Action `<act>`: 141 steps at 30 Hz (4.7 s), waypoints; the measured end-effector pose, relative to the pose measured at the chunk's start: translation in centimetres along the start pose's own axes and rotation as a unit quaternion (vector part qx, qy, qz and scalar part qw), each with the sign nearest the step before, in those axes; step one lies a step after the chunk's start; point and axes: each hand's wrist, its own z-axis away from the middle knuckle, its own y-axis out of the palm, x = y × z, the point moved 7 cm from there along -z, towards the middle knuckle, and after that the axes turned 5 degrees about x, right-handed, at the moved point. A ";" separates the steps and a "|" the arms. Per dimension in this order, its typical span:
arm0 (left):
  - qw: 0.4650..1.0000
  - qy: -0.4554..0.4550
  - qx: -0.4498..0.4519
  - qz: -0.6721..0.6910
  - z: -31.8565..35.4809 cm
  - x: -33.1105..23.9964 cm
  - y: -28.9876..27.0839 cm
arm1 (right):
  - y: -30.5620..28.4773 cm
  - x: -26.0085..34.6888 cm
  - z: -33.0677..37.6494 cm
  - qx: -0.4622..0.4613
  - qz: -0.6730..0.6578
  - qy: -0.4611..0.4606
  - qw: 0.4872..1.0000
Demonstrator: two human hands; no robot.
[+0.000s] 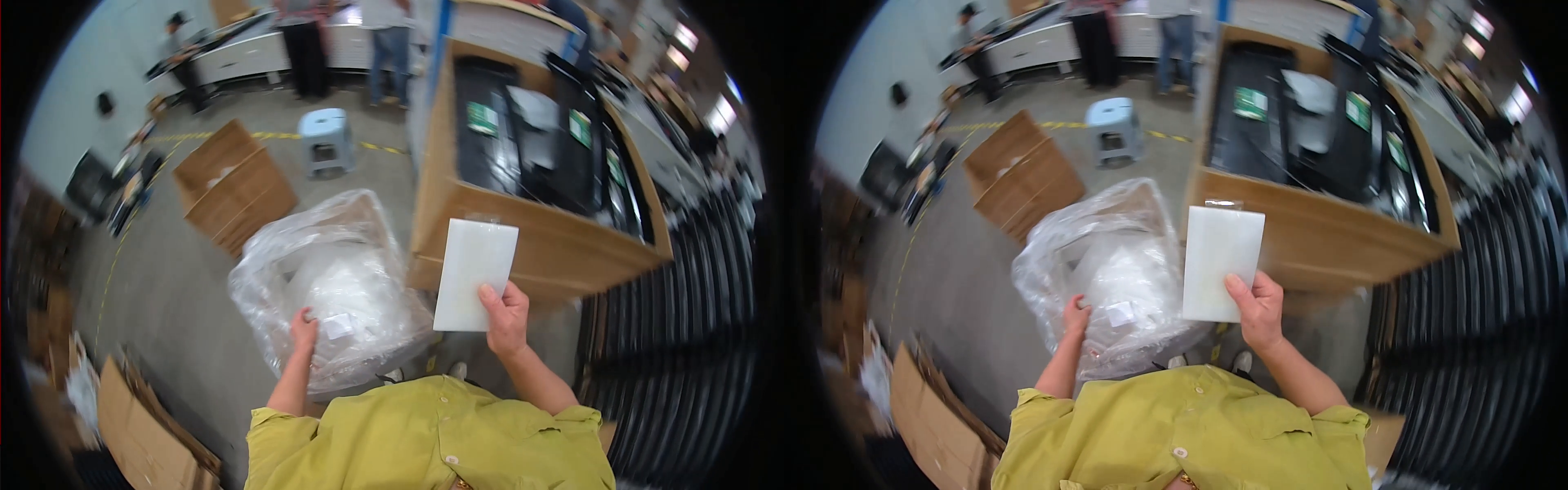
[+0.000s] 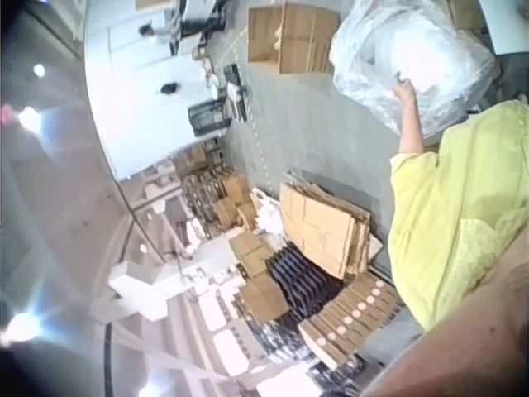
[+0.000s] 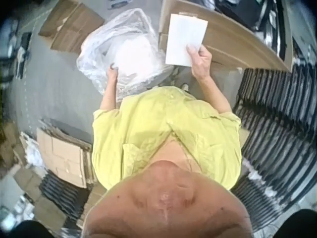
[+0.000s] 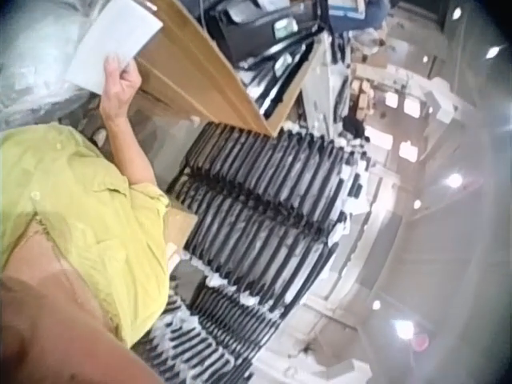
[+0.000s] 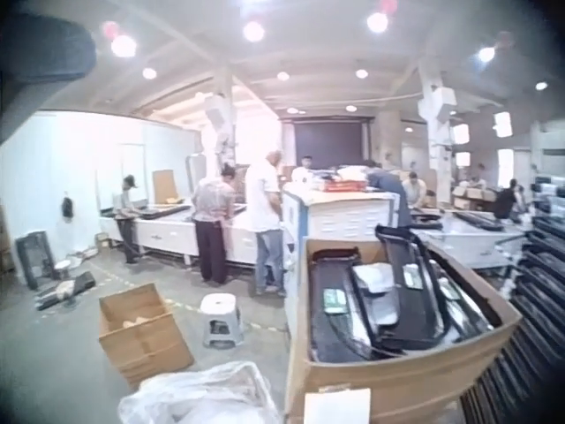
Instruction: Wrapping protective foam padding around the metal frames of office chairs on a factory floor.
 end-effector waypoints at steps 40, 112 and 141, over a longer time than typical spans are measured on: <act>0.338 0.770 0.514 0.168 55.9 -69.3 27.5 | -41.1 18.2 39.2 -0.432 0.078 -0.259 0.861; -0.258 0.820 0.162 0.484 57.2 -112.7 47.5 | -78.2 33.4 16.5 -0.499 0.064 -0.241 0.830; 0.260 0.834 0.440 0.209 63.9 -126.5 53.2 | -83.5 44.7 10.4 -0.588 0.072 -0.336 0.732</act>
